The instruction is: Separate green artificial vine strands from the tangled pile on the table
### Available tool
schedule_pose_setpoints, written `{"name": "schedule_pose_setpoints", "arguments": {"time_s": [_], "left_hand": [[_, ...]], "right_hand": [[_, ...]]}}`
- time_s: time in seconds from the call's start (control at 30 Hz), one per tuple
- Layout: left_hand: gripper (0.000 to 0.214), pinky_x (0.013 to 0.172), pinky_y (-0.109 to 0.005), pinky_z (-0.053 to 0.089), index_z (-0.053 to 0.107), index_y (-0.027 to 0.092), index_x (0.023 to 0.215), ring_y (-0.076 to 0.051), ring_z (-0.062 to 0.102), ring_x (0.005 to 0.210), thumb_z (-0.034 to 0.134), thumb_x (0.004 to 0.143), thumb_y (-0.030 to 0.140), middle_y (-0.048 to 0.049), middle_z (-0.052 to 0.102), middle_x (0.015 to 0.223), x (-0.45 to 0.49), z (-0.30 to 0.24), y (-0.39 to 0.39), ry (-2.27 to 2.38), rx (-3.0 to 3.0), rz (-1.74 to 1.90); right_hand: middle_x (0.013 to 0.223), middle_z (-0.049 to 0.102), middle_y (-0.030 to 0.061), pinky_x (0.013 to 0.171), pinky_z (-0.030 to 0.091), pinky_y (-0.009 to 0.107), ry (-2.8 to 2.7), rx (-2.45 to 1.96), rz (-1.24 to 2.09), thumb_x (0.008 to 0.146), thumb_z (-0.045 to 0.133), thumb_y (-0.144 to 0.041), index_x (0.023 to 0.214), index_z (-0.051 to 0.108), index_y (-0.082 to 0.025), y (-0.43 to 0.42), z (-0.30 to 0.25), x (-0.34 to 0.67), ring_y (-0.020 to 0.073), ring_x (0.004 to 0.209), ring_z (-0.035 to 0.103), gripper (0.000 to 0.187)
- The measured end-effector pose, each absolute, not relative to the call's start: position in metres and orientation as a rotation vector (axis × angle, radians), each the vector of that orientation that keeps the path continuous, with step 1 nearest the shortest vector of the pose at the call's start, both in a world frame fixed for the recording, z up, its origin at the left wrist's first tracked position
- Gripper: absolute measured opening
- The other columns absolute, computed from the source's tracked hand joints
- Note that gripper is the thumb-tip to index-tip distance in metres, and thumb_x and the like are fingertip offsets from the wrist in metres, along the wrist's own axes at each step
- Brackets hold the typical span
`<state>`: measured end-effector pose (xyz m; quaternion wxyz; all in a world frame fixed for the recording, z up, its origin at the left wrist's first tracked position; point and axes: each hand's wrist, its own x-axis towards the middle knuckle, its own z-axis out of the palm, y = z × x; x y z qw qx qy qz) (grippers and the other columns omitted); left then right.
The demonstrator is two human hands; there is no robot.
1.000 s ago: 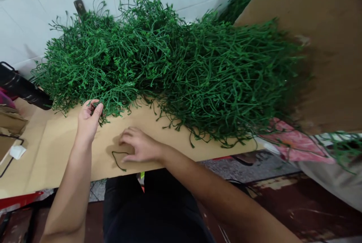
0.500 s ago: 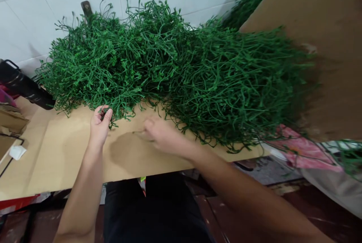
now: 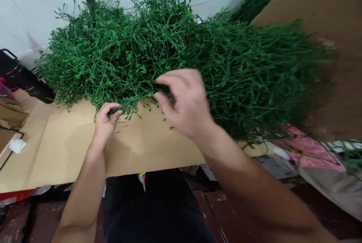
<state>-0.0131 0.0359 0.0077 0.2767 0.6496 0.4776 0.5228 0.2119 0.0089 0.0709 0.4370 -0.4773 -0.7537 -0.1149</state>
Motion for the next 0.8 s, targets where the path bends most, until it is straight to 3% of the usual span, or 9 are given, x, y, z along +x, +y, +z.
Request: {"name": "schedule_pose_setpoints", "arguments": {"time_s": [0.13,0.3,0.4,0.53,0.67,0.8], "left_hand": [[0.016,0.078,-0.027,0.045,0.066,0.021,0.087,-0.014,0.058,0.082,0.066,0.071,0.021,-0.0022,0.063,0.084,-0.010,0.015,0.029,1.257,1.804,1.352],[0.017,0.081,-0.027,0.046,0.067,0.020,0.088,-0.014,0.060,0.086,0.066,0.072,0.026,-0.0034,0.067,0.091,-0.008,0.025,0.020,1.266,1.673,1.333],[0.019,0.072,-0.024,0.046,0.067,0.019,0.087,-0.013,0.059,0.078,0.067,0.070,0.028,-0.0027,0.067,0.086,-0.012,0.023,0.022,1.259,1.554,1.350],[0.018,0.055,-0.021,0.040,0.065,0.018,0.078,-0.009,0.049,0.059,0.068,0.069,0.034,0.0013,0.059,0.065,-0.015,0.021,0.025,1.307,1.448,1.371],[0.028,0.053,-0.021,0.039,0.058,0.018,0.065,-0.008,0.046,0.056,0.067,0.069,0.045,0.0014,0.056,0.061,-0.015,0.024,0.026,1.300,1.360,1.420],[0.030,0.049,-0.020,0.035,0.057,0.019,0.068,-0.008,0.044,0.052,0.069,0.065,0.047,0.0023,0.054,0.061,-0.020,0.023,0.030,1.274,1.242,1.463]], "right_hand": [[0.106,0.056,0.0123,0.085,0.038,0.043,-2.071,-1.132,0.038,0.085,0.050,-0.038,0.105,0.055,-0.015,0.017,0.045,0.172,0.0262,0.102,0.045,0.031],[0.086,0.056,0.0086,0.079,0.037,0.038,-2.048,-1.218,0.214,0.083,0.048,-0.024,0.085,0.056,-0.016,0.027,0.034,0.170,0.0218,0.087,0.044,0.012],[0.084,0.054,0.0070,0.077,0.038,0.035,-1.973,-1.150,0.204,0.081,0.046,-0.019,0.079,0.052,-0.018,0.030,0.030,0.173,0.0199,0.085,0.044,0.007],[0.082,0.053,0.0058,0.075,0.039,0.034,-1.862,-1.062,0.226,0.081,0.046,-0.019,0.078,0.049,-0.018,0.033,0.027,0.172,0.0176,0.082,0.045,0.004],[0.080,0.053,0.0044,0.072,0.039,0.031,-1.796,-1.028,0.369,0.081,0.046,-0.020,0.078,0.049,-0.018,0.034,0.024,0.168,0.0154,0.079,0.047,0.004],[0.073,0.052,0.0021,0.065,0.039,0.027,-1.672,-1.009,0.672,0.085,0.043,-0.025,0.078,0.050,-0.017,0.035,0.016,0.168,0.0111,0.069,0.047,0.013]]}}
